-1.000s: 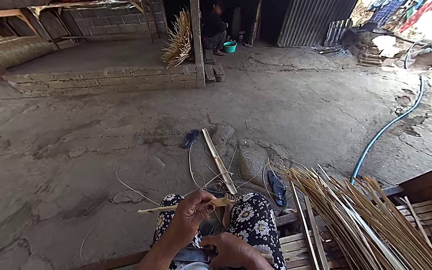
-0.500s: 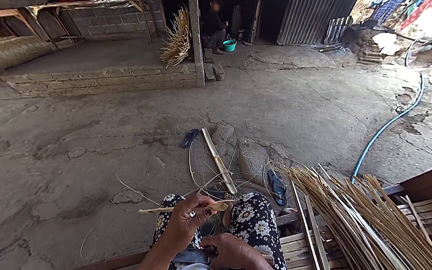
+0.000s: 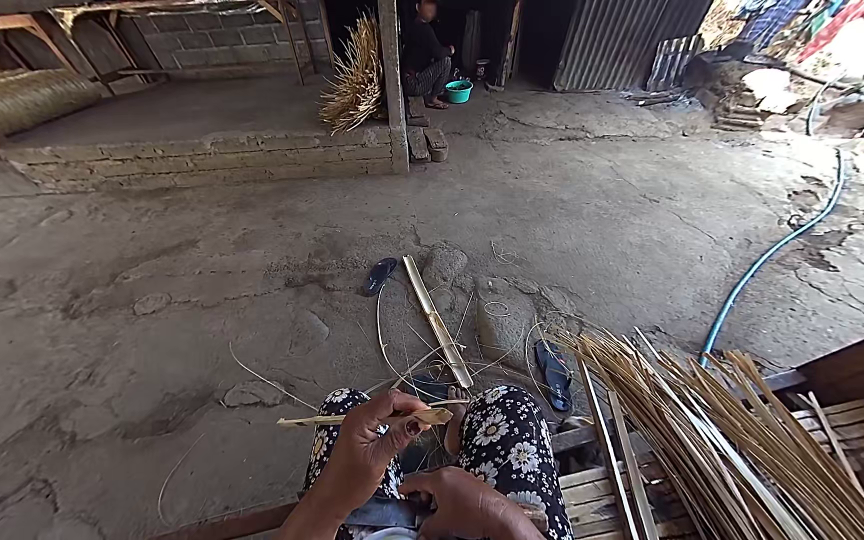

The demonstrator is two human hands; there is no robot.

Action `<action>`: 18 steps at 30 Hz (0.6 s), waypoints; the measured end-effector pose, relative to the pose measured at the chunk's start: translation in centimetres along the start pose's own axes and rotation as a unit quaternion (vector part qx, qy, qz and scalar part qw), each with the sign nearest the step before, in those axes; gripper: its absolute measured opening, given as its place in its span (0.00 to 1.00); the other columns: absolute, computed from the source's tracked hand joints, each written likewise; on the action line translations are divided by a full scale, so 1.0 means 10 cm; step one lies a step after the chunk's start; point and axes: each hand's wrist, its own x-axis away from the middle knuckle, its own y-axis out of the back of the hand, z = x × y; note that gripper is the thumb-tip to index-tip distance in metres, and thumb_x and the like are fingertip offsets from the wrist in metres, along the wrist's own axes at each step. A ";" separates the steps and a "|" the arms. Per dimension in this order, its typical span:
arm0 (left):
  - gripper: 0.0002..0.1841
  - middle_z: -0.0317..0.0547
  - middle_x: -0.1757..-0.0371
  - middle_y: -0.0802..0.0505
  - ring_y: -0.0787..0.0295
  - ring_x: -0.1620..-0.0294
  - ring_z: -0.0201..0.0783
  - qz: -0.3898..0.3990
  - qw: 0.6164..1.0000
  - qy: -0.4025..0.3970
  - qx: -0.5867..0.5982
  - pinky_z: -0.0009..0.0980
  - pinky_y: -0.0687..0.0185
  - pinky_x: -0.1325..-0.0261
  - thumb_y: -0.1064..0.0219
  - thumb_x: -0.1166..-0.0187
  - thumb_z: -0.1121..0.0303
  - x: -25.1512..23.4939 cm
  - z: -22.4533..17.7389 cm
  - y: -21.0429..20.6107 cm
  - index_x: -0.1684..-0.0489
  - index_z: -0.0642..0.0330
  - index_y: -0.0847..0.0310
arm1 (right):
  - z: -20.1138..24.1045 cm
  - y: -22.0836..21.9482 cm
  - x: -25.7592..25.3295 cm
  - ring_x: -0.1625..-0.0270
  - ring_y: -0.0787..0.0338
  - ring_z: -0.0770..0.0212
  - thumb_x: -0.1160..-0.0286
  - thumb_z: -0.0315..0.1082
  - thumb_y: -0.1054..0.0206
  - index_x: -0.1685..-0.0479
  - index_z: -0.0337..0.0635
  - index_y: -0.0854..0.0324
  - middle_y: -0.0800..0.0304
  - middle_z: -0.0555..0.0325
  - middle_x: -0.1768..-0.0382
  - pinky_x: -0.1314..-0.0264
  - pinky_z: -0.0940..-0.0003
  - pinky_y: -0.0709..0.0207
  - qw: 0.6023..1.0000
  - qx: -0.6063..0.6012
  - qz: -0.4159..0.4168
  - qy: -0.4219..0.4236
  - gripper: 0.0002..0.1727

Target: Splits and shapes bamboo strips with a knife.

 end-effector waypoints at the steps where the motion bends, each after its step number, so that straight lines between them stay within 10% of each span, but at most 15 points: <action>1: 0.12 0.35 0.53 0.05 0.07 0.52 0.27 -0.001 1.000 0.001 0.002 0.24 0.11 0.43 0.35 0.15 0.57 0.00 -0.01 0.00 0.46 0.52 0.11 | 0.00 0.00 0.00 0.40 0.11 0.40 0.26 0.42 0.24 0.16 0.50 0.26 0.11 0.38 0.40 0.32 0.35 0.24 1.000 0.000 0.000 -0.001 0.35; 18: 0.12 0.35 0.54 0.05 0.07 0.52 0.28 -0.006 1.000 0.008 0.011 0.25 0.10 0.44 0.34 0.16 0.57 0.01 0.00 -0.02 0.48 0.53 0.10 | -0.02 -0.02 0.00 0.43 0.10 0.41 0.27 0.43 0.23 0.17 0.50 0.25 0.09 0.39 0.43 0.34 0.36 0.23 1.000 -0.002 -0.009 -0.002 0.35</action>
